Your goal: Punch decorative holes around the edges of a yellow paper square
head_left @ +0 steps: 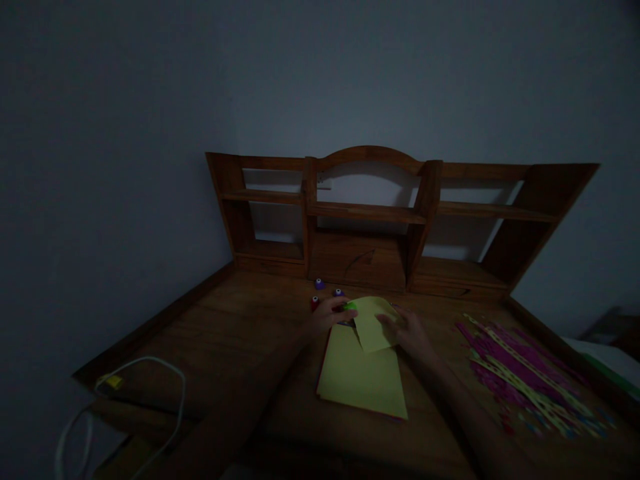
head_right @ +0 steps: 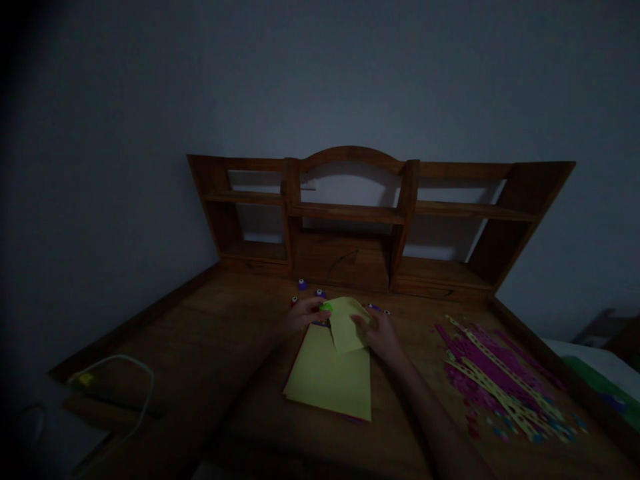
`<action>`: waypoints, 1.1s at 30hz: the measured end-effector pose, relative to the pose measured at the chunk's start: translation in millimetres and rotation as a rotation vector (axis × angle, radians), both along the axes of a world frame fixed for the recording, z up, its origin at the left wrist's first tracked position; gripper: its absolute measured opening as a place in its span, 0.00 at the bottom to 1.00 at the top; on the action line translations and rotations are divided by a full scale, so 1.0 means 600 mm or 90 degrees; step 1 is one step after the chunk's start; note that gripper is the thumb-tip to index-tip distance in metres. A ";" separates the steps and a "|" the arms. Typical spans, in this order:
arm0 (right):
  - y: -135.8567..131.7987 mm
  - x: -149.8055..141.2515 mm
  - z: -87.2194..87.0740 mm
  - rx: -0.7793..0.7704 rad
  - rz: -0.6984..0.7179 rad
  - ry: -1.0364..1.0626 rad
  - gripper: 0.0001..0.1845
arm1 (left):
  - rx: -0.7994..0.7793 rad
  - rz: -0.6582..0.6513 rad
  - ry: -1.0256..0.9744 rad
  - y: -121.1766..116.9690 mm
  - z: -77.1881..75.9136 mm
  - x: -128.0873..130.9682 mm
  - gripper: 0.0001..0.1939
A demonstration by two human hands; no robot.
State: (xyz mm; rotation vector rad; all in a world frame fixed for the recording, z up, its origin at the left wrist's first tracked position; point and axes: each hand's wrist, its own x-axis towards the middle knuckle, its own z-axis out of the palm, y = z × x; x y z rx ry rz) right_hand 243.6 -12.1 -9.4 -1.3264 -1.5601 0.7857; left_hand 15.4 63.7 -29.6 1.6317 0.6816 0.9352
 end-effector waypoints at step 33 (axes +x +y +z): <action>-0.001 -0.002 -0.002 0.016 0.035 -0.038 0.26 | 0.007 0.000 -0.004 -0.002 0.005 -0.007 0.20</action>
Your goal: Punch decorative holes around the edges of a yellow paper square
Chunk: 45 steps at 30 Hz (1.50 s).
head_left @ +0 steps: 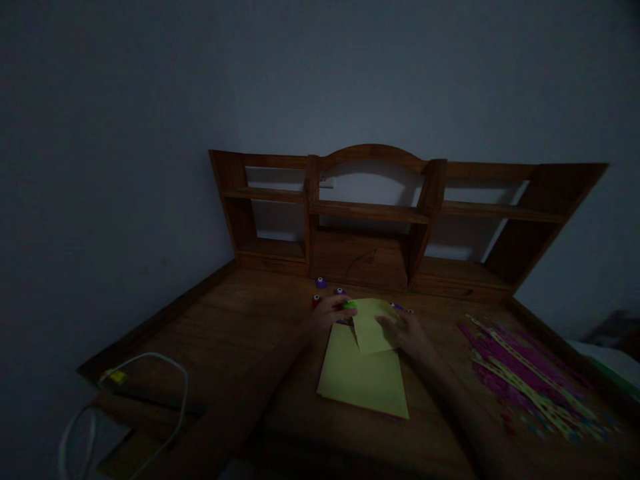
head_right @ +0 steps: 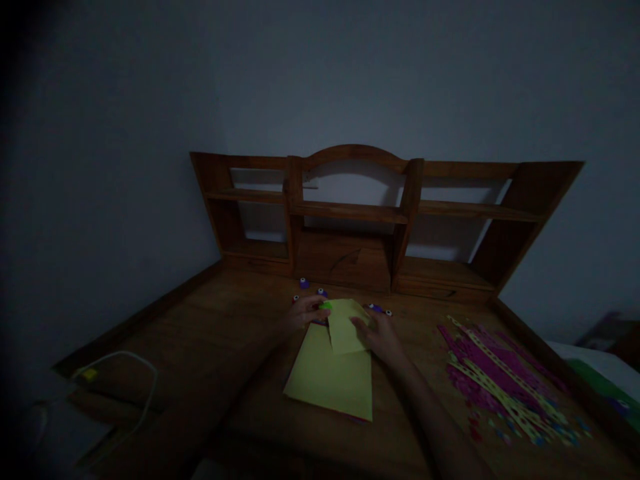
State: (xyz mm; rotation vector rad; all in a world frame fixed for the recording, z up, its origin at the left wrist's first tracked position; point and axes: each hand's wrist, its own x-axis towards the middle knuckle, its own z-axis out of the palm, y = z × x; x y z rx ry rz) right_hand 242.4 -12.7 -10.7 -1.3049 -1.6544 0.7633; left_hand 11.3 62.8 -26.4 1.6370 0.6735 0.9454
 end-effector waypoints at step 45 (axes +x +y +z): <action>0.003 0.004 -0.007 -0.035 -0.072 0.059 0.28 | -0.146 0.135 -0.212 0.031 -0.009 -0.011 0.21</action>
